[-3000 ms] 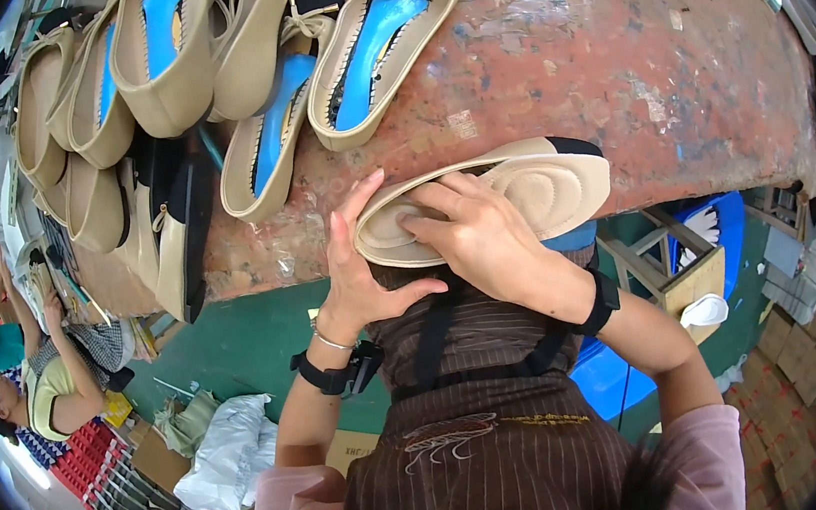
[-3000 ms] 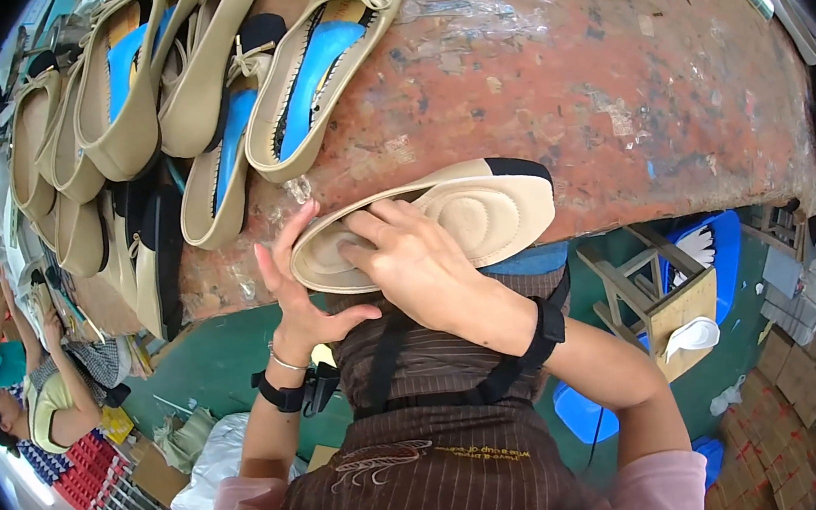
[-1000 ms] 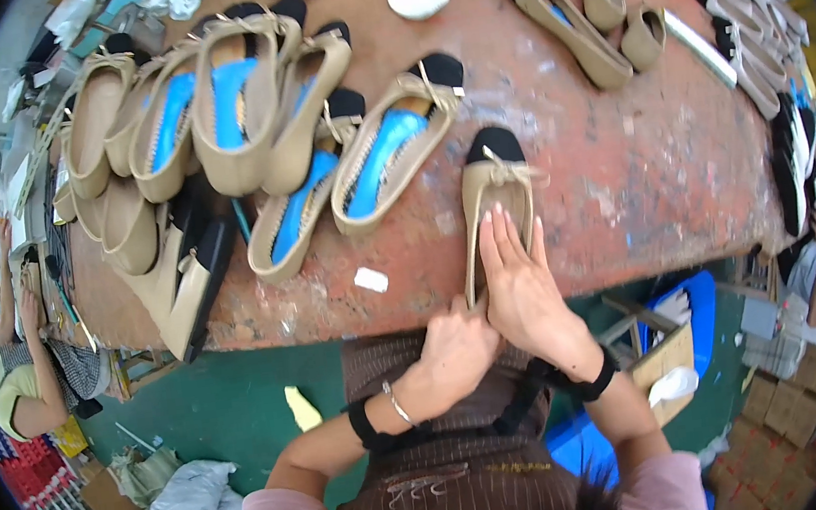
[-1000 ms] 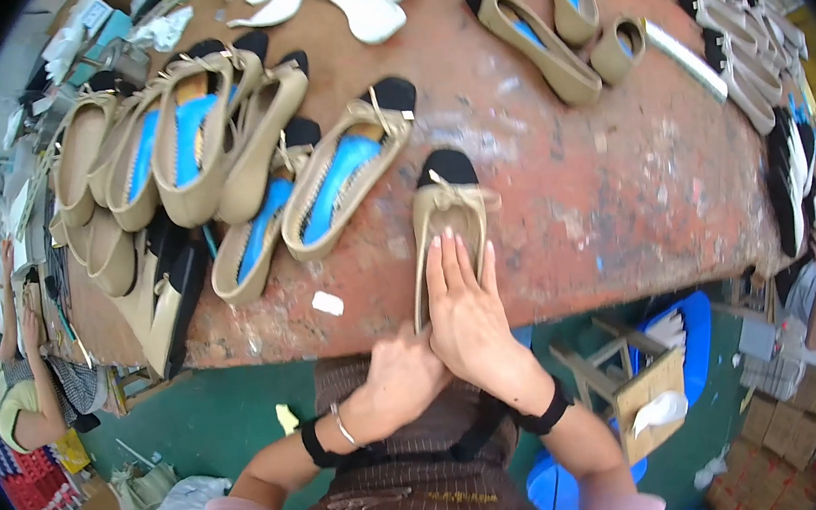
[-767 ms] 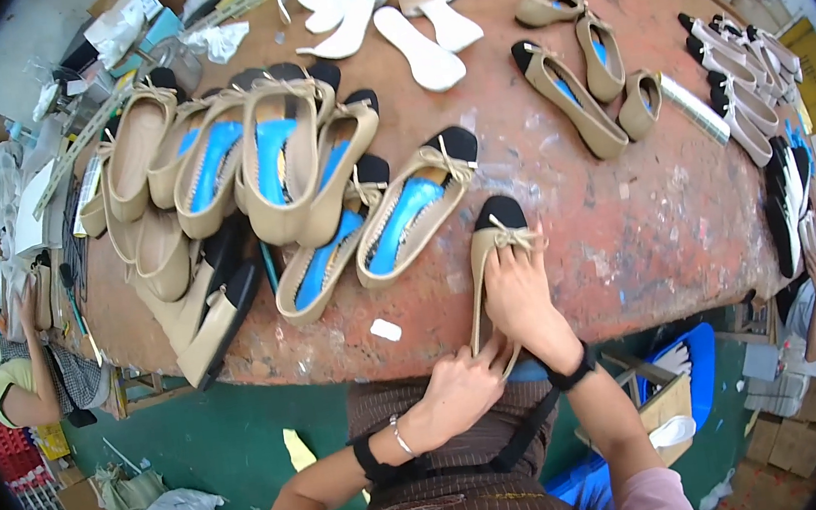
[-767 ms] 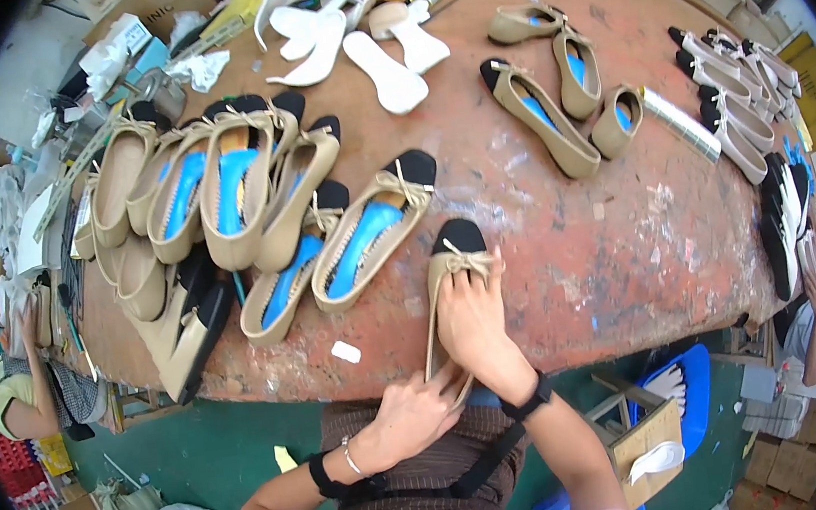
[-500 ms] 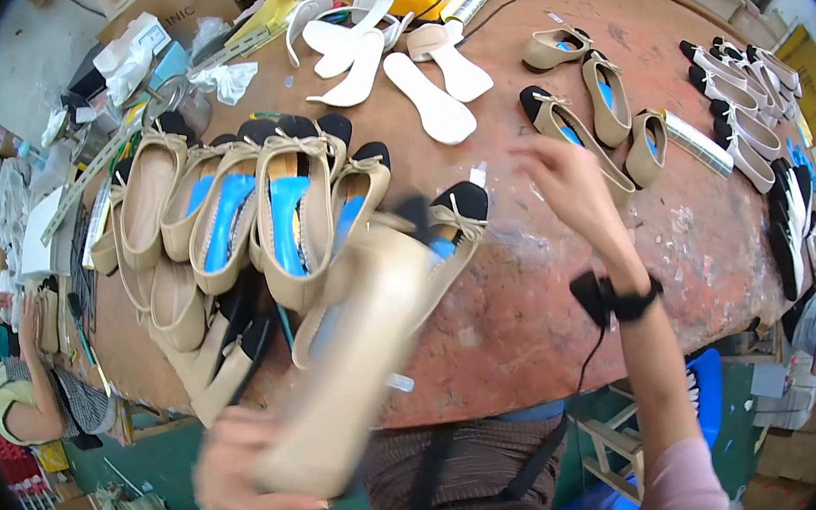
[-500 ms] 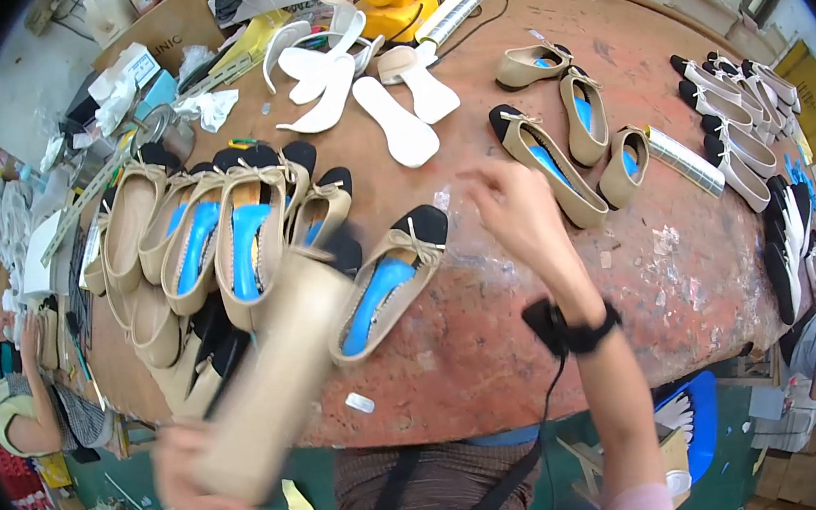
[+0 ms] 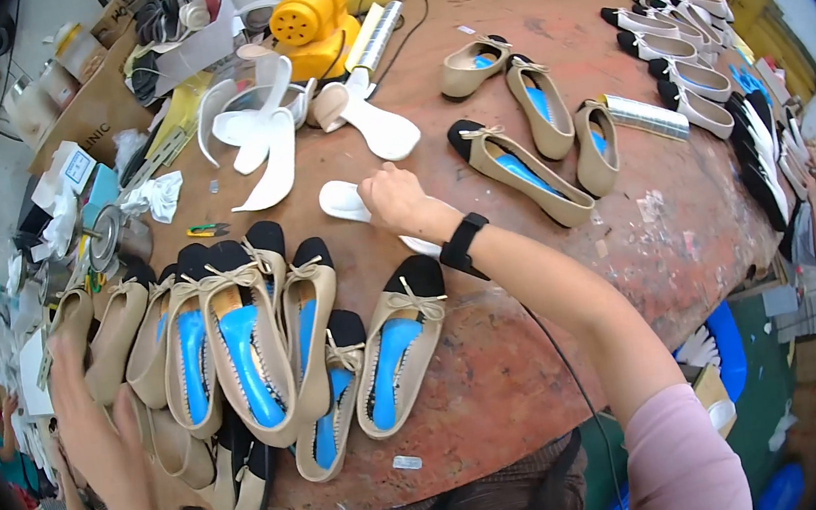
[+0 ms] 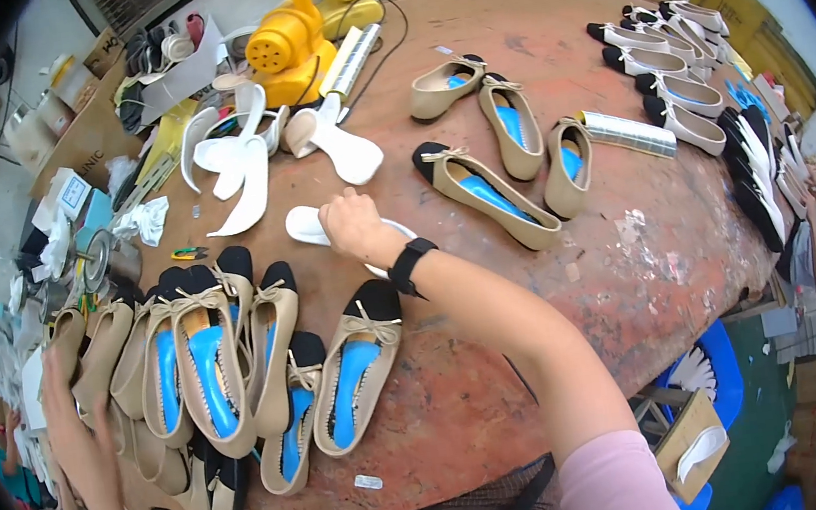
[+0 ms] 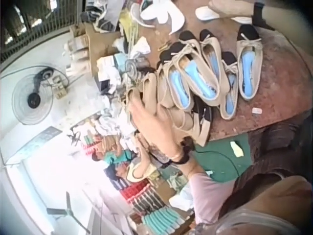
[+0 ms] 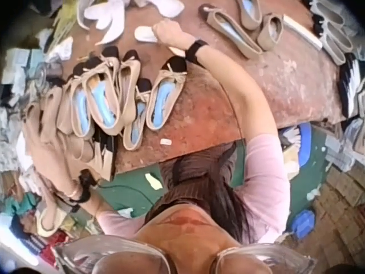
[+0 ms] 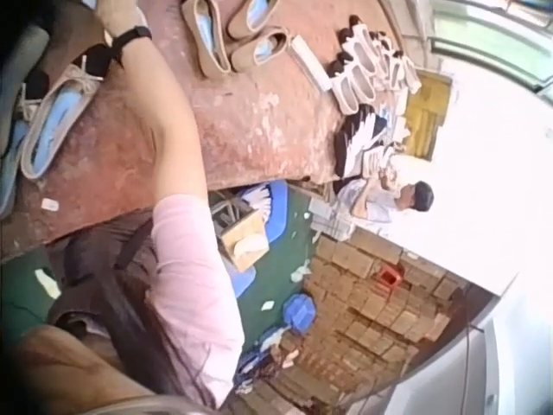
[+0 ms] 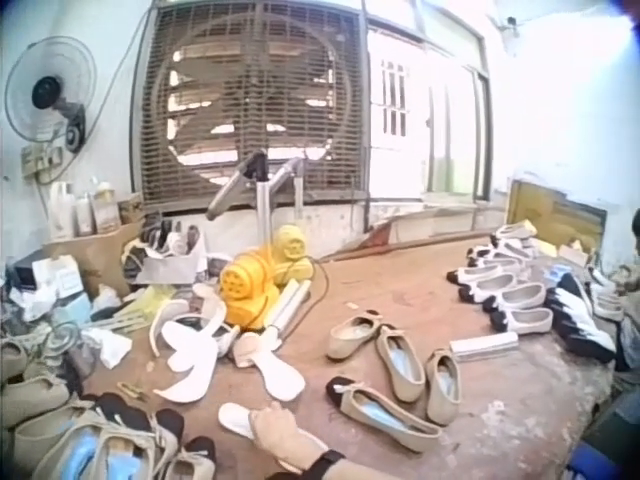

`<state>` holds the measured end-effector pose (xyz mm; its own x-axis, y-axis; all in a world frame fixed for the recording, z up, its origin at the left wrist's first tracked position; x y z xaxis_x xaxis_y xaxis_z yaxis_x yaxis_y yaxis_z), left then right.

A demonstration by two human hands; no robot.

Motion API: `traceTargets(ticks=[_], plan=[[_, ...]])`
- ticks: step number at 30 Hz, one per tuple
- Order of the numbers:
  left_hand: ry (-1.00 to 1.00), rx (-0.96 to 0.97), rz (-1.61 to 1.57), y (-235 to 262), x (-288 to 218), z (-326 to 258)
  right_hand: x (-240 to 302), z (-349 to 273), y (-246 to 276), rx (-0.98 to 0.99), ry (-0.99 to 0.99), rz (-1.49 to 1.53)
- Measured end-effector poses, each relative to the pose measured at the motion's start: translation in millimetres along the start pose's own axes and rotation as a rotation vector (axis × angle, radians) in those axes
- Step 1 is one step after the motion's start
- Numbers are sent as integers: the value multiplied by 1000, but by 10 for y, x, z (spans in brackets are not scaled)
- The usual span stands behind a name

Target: Assembling shoes by applying labels to soles and inserting insoles.

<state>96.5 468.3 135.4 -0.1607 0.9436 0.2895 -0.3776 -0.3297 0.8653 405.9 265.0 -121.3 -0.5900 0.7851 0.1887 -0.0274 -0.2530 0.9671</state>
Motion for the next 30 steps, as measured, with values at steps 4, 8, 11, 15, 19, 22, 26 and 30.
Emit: traceTargets(ticks=[4,8,11,15,19,22,26,30], plan=[[-472,263,-673,69,-1760,266,-460,-564,675,75,-271,440],[-641,200,-969,-271,-3060,376,-1186,-1700,1854,-413,-333,785],[-603,120,-980,-874,-4008,630,-1903,-2947,2398,-657,-602,858],[-500,-91,-938,-1296,-4811,916,-1887,-4225,2576,-981,-614,1411],[-283,206,-1032,-1372,-4694,908,-1738,-4872,2085,-871,-835,1571],[-472,360,-1085,-1164,-4283,189,-1622,-5021,1598,-702,-873,1817],[-740,409,-1057,-626,-3483,-1022,-1231,-4788,1179,-410,-943,1929],[-610,572,-1006,-495,-2913,-1565,-869,-4517,978,-151,-889,2057]])
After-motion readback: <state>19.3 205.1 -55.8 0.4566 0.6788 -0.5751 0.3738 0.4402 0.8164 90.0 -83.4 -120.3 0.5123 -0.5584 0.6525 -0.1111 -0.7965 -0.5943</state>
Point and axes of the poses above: each hand's wrist, its own z-axis towards the middle knuckle, its own y-axis out of the back of the hand, x = y × z, the point moved 7 cm from there along z, towards the middle knuckle, and after that the axes turned 9 degrees about -y, right-handed, at the moved point
